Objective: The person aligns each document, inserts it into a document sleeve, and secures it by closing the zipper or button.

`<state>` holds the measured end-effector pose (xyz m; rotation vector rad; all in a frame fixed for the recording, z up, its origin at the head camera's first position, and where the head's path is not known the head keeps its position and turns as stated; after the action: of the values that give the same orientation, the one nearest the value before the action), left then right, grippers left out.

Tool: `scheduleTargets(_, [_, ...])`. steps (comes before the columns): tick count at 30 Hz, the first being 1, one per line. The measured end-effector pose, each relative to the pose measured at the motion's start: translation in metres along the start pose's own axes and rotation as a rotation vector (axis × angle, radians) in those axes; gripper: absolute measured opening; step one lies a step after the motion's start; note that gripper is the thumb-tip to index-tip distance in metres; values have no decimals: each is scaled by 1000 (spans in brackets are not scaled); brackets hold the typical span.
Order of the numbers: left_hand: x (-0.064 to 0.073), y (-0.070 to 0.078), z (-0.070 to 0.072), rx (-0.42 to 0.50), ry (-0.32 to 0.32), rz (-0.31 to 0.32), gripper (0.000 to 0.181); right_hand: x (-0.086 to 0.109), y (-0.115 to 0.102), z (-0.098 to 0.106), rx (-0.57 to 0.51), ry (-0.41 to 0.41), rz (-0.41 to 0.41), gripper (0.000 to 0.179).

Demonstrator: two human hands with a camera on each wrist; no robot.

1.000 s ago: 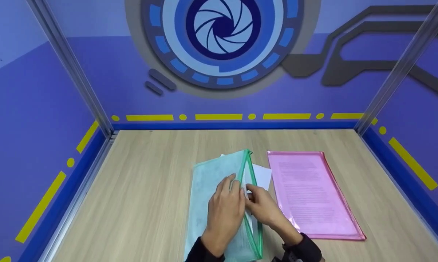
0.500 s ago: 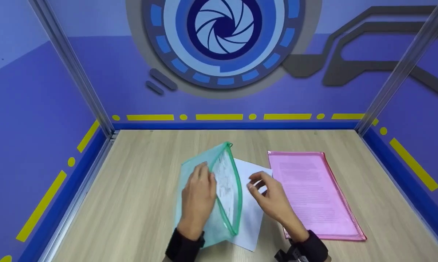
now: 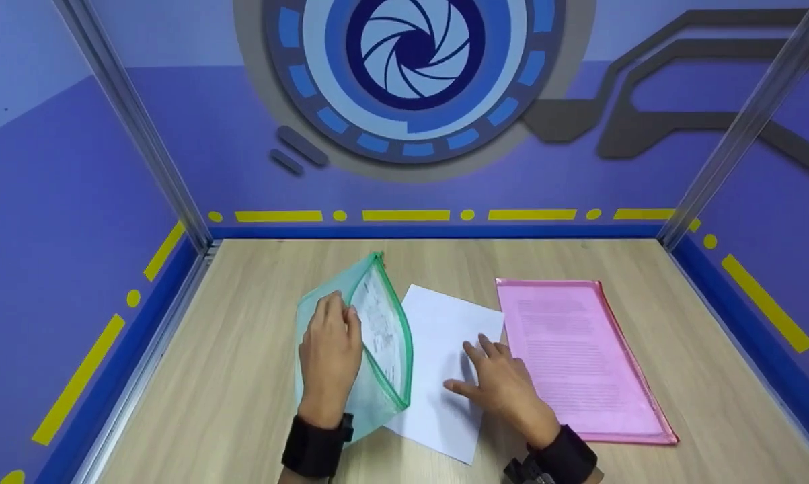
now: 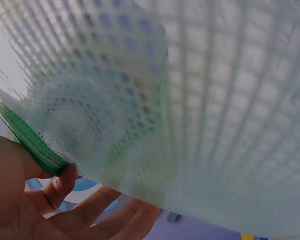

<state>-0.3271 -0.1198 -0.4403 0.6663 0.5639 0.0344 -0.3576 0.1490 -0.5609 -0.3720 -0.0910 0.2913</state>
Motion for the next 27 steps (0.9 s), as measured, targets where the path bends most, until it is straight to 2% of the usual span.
scheduleTargets(5, [-1, 2, -1, 7, -6, -7, 32, 0, -2, -18, 68, -75, 7, 94])
scheduleTargets(7, [-1, 1, -1, 10, -9, -2, 32, 1, -3, -24, 98, -122, 37, 97])
scheduleTargets(13, [-2, -1, 1, 16, -18, 6, 32, 6, -10, -31, 92, -255, 223, 101])
scheduleTargets(16, [-3, -2, 1, 17, -26, 8, 32, 8, -14, -24, 27, -260, 290, 88])
scheduleTargets(19, [-2, -5, 1, 17, -31, 14, 32, 6, -13, -8, 38, -131, 235, 66])
scheduleTargets(21, [-2, -7, 2, 20, -33, 18, 32, 6, -9, 2, 90, -32, 133, 62])
scheduleTargets(22, [-2, -7, 2, 21, -30, 20, 33, 6, -7, 4, 125, 5, 79, 65])
scheduleTargets(24, [-2, -8, 3, 22, -23, 21, 33, 7, -5, 3, 198, 21, -8, 76])
scheduleTargets(27, [-2, -7, 3, 24, -14, 14, 33, 7, -8, -9, 252, -27, -18, 86])
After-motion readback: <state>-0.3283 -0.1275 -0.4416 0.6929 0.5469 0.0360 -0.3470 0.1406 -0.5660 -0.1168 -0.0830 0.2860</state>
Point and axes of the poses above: each hand's wrist, its own x-axis away from the middle knuckle, its own z-axis out of the back of the hand, y = z × x, the point moved 10 cm from there along -x, towards the middle knuckle, and after that the axes turned 2 degrees about -y, right-handed, at the moved point
